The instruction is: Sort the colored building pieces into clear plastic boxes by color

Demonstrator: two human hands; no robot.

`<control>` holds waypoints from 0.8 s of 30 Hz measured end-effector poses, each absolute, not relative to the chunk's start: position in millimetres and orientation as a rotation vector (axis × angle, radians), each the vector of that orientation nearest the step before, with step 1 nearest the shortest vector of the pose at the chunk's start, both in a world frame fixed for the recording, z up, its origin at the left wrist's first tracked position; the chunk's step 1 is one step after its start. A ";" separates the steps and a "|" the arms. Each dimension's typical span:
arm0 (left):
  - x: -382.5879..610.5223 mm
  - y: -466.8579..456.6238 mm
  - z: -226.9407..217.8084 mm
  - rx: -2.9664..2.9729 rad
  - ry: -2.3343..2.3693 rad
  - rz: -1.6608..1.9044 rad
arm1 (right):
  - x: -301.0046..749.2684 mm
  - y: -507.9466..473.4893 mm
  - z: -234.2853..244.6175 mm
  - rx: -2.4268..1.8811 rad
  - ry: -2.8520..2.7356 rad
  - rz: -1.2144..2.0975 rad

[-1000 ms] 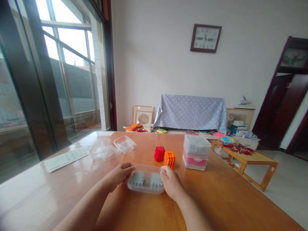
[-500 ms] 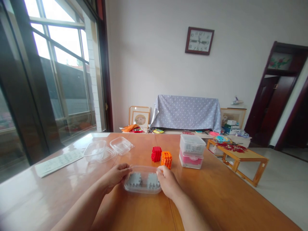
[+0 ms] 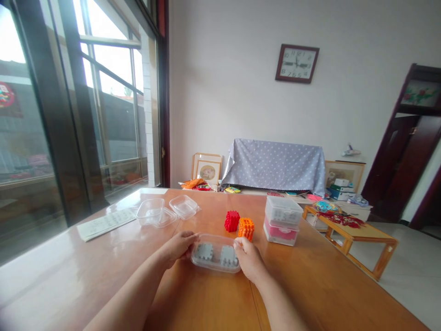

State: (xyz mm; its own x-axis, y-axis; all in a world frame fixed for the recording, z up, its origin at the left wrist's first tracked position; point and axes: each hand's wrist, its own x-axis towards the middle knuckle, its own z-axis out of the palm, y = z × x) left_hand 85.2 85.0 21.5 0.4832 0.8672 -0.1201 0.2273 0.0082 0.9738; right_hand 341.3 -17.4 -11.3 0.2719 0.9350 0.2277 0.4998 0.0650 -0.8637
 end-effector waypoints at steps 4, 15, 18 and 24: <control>77.0 86.0 25.7 1.496 0.969 0.572 | 343.6 -16.0 -11.8 -1.599 -1.388 0.522; 70.2 88.1 20.9 1.520 0.832 0.513 | 341.7 -17.6 -0.6 -1.797 -1.494 0.262; 68.9 87.8 21.8 1.496 0.839 0.512 | 331.6 -28.2 20.9 -1.879 -1.547 -0.035; 75.8 80.6 24.0 1.492 0.788 0.499 | 271.6 -68.3 48.8 -1.672 -1.881 -0.227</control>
